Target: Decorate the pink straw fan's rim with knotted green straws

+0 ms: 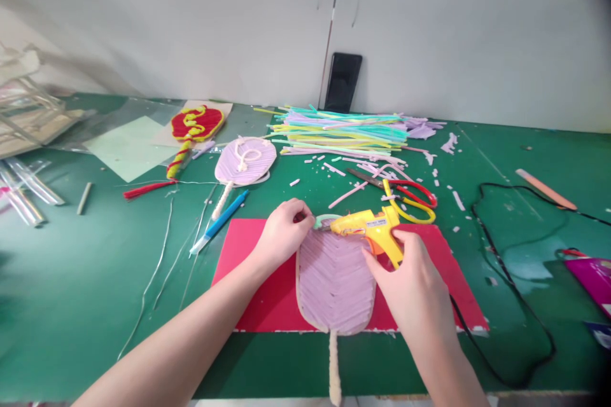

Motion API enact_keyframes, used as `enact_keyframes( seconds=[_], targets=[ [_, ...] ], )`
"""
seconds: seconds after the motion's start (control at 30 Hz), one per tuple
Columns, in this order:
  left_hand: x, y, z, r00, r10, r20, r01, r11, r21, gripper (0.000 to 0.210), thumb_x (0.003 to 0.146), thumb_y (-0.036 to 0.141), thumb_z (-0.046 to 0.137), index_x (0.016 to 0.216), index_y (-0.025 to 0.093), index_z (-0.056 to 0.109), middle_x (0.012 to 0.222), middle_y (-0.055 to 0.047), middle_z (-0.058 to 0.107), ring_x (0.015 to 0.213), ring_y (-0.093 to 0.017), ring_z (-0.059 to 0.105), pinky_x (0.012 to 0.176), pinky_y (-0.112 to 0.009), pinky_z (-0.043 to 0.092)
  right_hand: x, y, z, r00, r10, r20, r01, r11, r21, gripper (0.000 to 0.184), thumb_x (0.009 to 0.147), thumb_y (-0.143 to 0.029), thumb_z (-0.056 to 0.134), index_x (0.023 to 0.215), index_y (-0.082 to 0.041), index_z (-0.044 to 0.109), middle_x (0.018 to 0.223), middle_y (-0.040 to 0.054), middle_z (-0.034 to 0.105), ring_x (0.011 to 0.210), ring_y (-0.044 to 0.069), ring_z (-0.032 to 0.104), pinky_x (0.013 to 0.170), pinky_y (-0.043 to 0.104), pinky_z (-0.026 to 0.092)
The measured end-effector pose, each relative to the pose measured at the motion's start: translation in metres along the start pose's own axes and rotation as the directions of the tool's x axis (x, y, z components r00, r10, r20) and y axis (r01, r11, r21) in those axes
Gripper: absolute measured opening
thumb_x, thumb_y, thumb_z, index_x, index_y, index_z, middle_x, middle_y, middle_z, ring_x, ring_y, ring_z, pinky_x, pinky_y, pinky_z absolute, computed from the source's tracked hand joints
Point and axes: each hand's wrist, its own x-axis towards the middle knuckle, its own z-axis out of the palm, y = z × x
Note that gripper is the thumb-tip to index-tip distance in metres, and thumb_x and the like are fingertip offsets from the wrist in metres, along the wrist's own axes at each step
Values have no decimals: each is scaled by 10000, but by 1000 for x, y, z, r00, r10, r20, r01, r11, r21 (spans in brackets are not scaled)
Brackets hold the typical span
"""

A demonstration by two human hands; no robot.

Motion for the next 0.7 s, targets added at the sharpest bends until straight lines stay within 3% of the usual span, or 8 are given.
enact_keyframes(
  seconds=[0.4,0.7],
  targets=[
    [1,1,0,1000,-9,7,9,1000,-17,93,721,198,485,643,177,531,694,8,550,694,-142,513,640,-252,383,0,7,6,998,-65,-23,67,995,71,244,814,-341,527,988,-175,488,921,111,648,787,240,642,597,307,497],
    [1,-1,1,1000,-9,10,9,1000,-30,90,722,200,490,648,176,534,702,7,551,699,-141,511,650,-255,380,0,10,3,991,-123,-59,128,987,99,173,840,-299,503,961,-175,497,836,83,634,730,218,634,599,296,503]
  ],
)
